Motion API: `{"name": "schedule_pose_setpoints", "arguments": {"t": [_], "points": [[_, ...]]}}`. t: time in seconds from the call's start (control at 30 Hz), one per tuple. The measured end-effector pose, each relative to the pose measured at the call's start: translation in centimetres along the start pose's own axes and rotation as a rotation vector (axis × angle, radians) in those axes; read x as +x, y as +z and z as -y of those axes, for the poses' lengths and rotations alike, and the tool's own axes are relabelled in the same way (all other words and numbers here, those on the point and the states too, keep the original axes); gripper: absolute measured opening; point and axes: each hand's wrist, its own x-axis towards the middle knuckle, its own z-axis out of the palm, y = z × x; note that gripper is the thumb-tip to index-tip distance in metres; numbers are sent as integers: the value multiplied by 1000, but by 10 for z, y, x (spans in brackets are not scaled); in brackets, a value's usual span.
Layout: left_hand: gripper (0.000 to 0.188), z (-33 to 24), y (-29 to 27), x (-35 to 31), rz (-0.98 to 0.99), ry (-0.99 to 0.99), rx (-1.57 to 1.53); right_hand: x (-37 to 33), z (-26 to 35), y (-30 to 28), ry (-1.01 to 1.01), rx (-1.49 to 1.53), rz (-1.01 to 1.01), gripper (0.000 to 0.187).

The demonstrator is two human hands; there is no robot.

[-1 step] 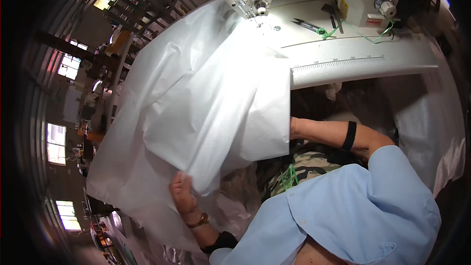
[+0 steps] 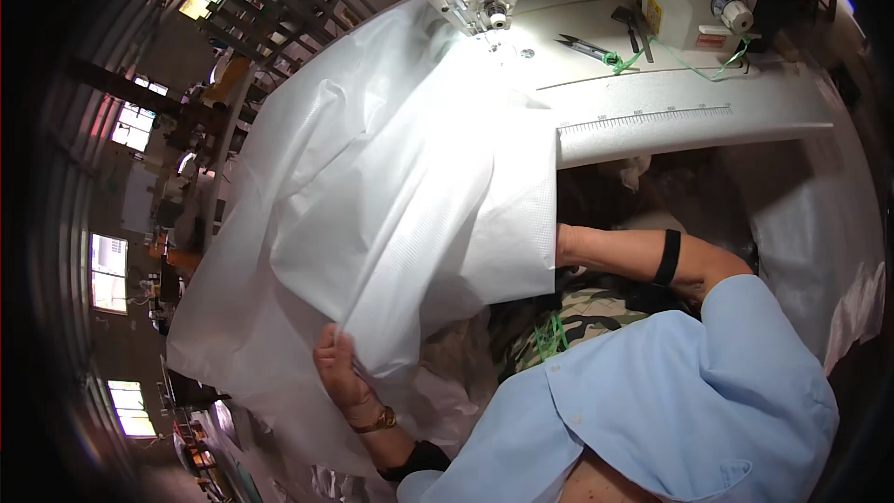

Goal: Sewing or sealing edges of a large white plastic or fabric sheet using an industrial sewing machine.

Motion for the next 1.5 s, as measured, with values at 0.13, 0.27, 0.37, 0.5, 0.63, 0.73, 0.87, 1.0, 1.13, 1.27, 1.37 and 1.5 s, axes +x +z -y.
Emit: {"name": "schedule_pose_setpoints", "arguments": {"t": [0.13, 0.27, 0.37, 0.5, 0.63, 0.73, 0.87, 1.0, 1.13, 1.27, 1.37, 1.5], "points": [[41, -17, 30, 10, -126, -61, -341, -19, 10, 24, 11, 266, 122, 47], [48, -9, 35, 19, -119, 66, -314, -22, 19, 38, -55, 291, 78, 44], [41, -36, 55, 15, -125, 782, 1075, -29, 24, 38, -104, 198, 47, 43], [40, -51, 74, 5, -157, 698, 1128, -31, 27, 37, -171, 97, 17, 42], [48, -33, 40, 9, -98, 423, 442, -34, 27, 39, -214, -17, -7, 40], [46, -20, 42, 11, -186, 5, -363, -37, 29, 32, -232, -112, -32, 39], [33, 8, -1, 12, -309, -185, -483, -103, 47, -17, -39, -834, -522, 28], [32, 24, -7, 8, -356, -267, -505, -183, 43, -17, -245, -1400, -999, 27], [30, 8, 19, 12, -252, -250, -517, -227, 36, -43, 266, -1467, -1020, 26], [29, 7, 23, 4, -206, -210, -467, -190, 93, 10, -136, -1655, -1101, 50], [29, 2, 27, -2, -209, -201, -450, -142, 111, 40, -378, -1429, -662, 45], [30, -1, 40, -7, -211, -188, -430, -53, 87, 70, -349, -794, -135, 41]]}}
